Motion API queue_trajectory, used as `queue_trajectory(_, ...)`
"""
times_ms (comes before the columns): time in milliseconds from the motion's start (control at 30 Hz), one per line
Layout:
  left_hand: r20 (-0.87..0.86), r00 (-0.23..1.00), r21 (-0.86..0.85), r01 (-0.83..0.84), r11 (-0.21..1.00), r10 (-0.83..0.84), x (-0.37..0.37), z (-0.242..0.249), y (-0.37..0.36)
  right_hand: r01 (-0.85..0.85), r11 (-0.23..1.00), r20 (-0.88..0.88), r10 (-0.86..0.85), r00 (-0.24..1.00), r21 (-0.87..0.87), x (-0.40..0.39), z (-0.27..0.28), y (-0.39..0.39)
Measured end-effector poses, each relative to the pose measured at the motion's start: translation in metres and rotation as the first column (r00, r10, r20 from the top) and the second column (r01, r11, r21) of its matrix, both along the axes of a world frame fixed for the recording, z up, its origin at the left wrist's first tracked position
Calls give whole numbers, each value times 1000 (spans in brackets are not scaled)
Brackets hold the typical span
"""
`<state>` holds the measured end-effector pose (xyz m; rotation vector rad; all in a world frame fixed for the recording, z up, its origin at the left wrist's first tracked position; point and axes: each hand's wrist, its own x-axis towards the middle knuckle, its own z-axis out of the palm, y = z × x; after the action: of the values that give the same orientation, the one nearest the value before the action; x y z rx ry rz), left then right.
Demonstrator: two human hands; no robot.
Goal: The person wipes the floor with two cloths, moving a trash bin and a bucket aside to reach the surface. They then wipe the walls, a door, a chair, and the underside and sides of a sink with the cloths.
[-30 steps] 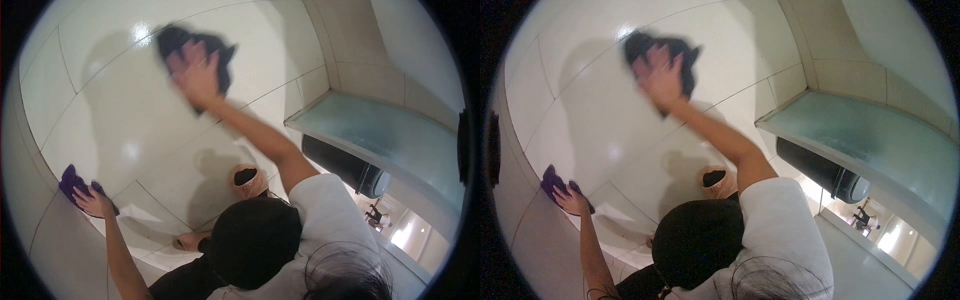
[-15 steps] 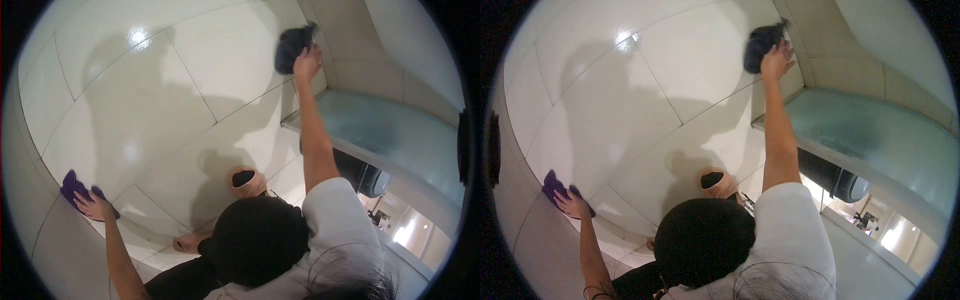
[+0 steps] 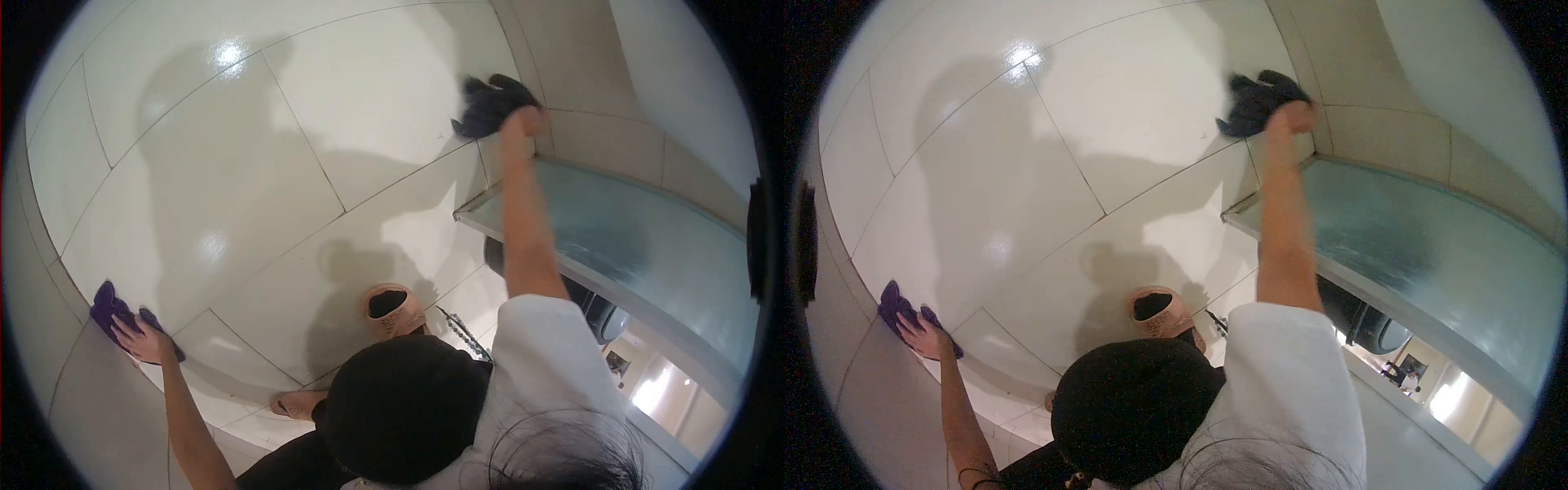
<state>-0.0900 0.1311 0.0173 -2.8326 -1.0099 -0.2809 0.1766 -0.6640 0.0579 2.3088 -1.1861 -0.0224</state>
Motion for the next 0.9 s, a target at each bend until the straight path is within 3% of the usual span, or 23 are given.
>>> queue_trajectory(33,19,999,1,36,999,-36,-3,-2,1,49,987,81,-62,995,152,-3,7,-35)
queue_trajectory(67,18,999,-1,29,1000,-29,-5,-3,2,43,988,80,-55,995,151,-13,7,-60)
queue_trajectory(133,28,995,46,96,994,-98,-5,-4,4,-328,924,69,321,945,196,-35,0,-101)
queue_trajectory(200,9,998,22,60,998,-60,-8,-2,6,-653,722,86,653,752,230,-46,-18,-124)
queue_trajectory(233,-13,999,0,35,999,-35,-4,-5,5,-550,804,429,424,797,227,-43,-43,-108)
queue_trajectory(267,-8,999,1,38,999,-38,2,-9,-1,-545,811,551,361,753,214,-39,-47,-74)
queue_trajectory(300,-49,997,-1,55,998,-55,-2,-5,-12,-516,828,636,279,719,219,-50,-34,-22)
queue_trajectory(333,-87,994,-2,73,997,-73,-7,3,-23,-210,921,503,18,864,327,-42,-13,39)
queue_trajectory(367,-133,988,-19,79,997,-81,-6,9,-43,-375,898,549,199,812,230,-47,-37,58)
queue_trajectory(400,-156,984,8,88,996,-85,-6,9,-52,-470,705,784,-200,587,531,-44,-39,112)
queue_trajectory(433,-167,979,-2,120,993,-119,-4,11,-68,-651,744,533,493,687,152,-65,-30,179)
queue_trajectory(467,-173,974,-14,146,989,-147,0,13,-89,-784,584,561,585,586,210,-83,-20,241)
queue_trajectory(500,-137,956,-53,256,965,-261,4,21,-113,-729,551,462,564,685,407,-108,-20,289)
queue_trajectory(600,-161,853,-198,465,863,-496,11,36,-165,-903,71,664,654,362,423,-162,-10,374)
queue_trajectory(633,-174,811,-277,504,818,-558,16,47,-170,-869,-65,706,614,353,491,-156,-6,377)
queue_trajectory(667,-57,778,-268,592,760,-626,15,40,-158,-812,-208,742,571,353,546,-149,-1,372)
queue_trajectory(700,-115,788,-292,555,779,-605,17,45,-146,-864,-246,853,418,314,439,-131,8,356)
queue_trajectory(733,-170,795,-312,517,797,-582,19,51,-131,-897,-121,853,386,351,424,-115,16,332)
queue_trajectory(767,-156,867,-266,424,866,-473,16,47,-111,-873,-88,873,150,465,480,-97,35,303)
queue_trajectory(833,-106,961,-166,237,957,-256,6,36,-67,-935,182,905,249,345,306,-51,40,231)
queue_trajectory(867,-132,974,-117,168,979,-183,-3,29,-43,-861,318,895,76,440,396,-26,30,201)
queue_trajectory(900,-95,984,-114,136,984,-148,-11,27,-27,-820,382,853,133,505,426,-8,6,175)
